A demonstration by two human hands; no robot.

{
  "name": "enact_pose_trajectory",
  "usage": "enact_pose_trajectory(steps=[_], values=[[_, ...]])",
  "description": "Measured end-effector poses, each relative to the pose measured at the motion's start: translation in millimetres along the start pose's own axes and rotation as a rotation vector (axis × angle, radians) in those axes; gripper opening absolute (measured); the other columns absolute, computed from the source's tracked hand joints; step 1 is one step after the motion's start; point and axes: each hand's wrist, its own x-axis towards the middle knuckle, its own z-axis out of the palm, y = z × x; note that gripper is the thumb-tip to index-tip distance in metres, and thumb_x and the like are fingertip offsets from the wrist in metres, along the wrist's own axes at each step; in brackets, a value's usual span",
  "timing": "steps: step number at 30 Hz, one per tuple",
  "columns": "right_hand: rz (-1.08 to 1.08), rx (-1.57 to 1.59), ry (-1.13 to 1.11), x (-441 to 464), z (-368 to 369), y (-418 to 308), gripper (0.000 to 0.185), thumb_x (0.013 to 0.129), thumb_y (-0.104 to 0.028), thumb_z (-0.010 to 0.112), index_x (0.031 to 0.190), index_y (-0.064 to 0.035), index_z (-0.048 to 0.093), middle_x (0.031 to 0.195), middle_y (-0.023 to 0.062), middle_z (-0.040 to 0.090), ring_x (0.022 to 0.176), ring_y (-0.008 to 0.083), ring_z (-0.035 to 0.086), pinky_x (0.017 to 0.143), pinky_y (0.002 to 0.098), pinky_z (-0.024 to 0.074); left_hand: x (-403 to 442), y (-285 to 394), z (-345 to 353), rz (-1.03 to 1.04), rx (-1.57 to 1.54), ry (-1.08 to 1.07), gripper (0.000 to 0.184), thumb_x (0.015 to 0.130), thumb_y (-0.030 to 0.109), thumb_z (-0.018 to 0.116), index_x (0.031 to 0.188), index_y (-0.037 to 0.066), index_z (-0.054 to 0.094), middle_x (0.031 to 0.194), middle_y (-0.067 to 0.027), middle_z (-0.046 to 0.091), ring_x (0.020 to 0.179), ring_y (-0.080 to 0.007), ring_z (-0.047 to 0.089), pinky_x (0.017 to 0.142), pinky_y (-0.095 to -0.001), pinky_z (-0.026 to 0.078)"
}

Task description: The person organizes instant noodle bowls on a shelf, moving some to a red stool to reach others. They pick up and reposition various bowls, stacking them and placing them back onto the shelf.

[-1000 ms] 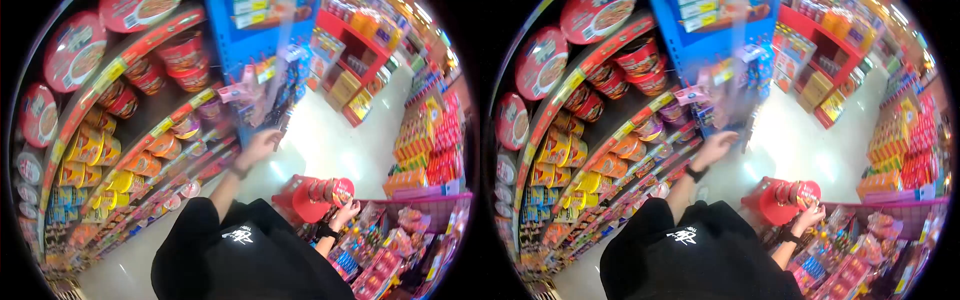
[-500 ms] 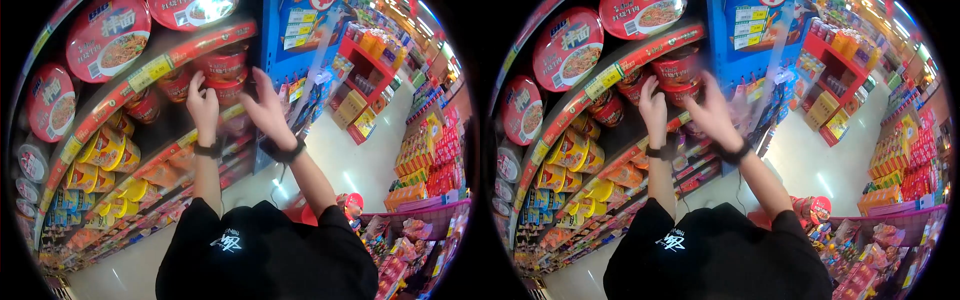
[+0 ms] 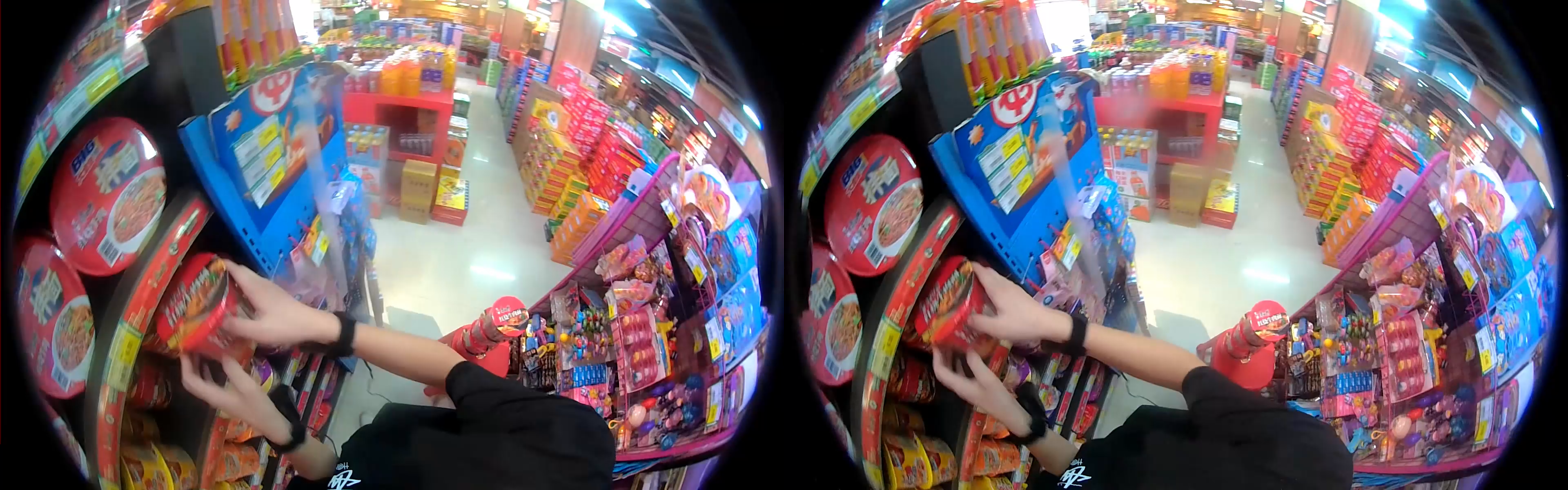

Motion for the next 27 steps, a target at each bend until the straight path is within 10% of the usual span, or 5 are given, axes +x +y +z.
enact_pose_trajectory(steps=[8, 15, 21, 25, 27], values=[[0.175, 0.094, 0.308, -146.4, -70.5, -26.8, 0.064, 0.094, -0.036, 0.048, 0.141, 0.003, 0.03, 0.135, 0.0205, 0.041, 0.128, 0.0305, 0.04, 0.107, 0.0384, 0.0308, -82.6, 53.3, 9.5, 0.182, 0.104, -0.339, 0.048, 0.08, 0.003, 0.054, 0.126, -0.005, 0.043, 0.118, -0.0195, 0.044, 0.11, -0.0323, 0.046, 0.098, -0.0418, 0.035], [0.571, 0.231, 0.759, -254.9, -128.8, -41.7, 0.05, 0.098, -0.026, 0.039, 0.136, 0.0062, 0.036, 0.135, 0.0175, 0.045, 0.128, 0.0219, 0.041, 0.107, 0.0331, 0.0306, -147.2, 61.7, 84.1, -0.064, -0.243, -0.839, 0.047, 0.074, 0.001, 0.06, 0.119, -0.003, 0.05, 0.109, -0.0185, 0.049, 0.105, -0.0342, 0.05, 0.094, -0.0404, 0.04], [0.484, -0.132, 1.004, -346.1, -181.5, -19.1, 0.049, 0.101, -0.032, 0.04, 0.135, 0.0036, 0.04, 0.132, 0.0144, 0.049, 0.126, 0.0224, 0.043, 0.106, 0.0334, 0.0318, -223.7, 71.1, 156.2, -0.108, -0.464, -1.111, 0.042, 0.076, 0.002, 0.062, 0.118, 0.002, 0.056, 0.109, -0.0147, 0.058, 0.101, -0.0293, 0.059, 0.084, -0.0358, 0.05], [0.489, 0.197, 1.295, -401.9, -218.1, -5.0, 0.043, 0.102, -0.039, 0.037, 0.131, -0.0076, 0.044, 0.127, 0.0055, 0.052, 0.119, 0.0181, 0.049, 0.093, 0.0335, 0.047, -295.2, 53.6, 213.4, -0.207, -0.569, -1.311, 0.046, 0.078, 0.009, 0.067, 0.122, 0.003, 0.055, 0.112, -0.0168, 0.062, 0.106, -0.0293, 0.061, 0.088, -0.0392, 0.05], [0.479, 0.226, 1.346, -436.2, -236.7, 12.2, 0.039, 0.102, -0.038, 0.038, 0.128, -0.0102, 0.048, 0.125, 0.0028, 0.053, 0.116, 0.016, 0.05, 0.101, 0.0329, 0.0369, -313.4, 61.0, 235.8, -0.174, -0.609, -1.452, 0.051, 0.08, 0.009, 0.063, 0.129, 0.002, 0.048, 0.12, -0.0177, 0.06, 0.112, -0.0284, 0.06, 0.087, -0.0397, 0.051]])
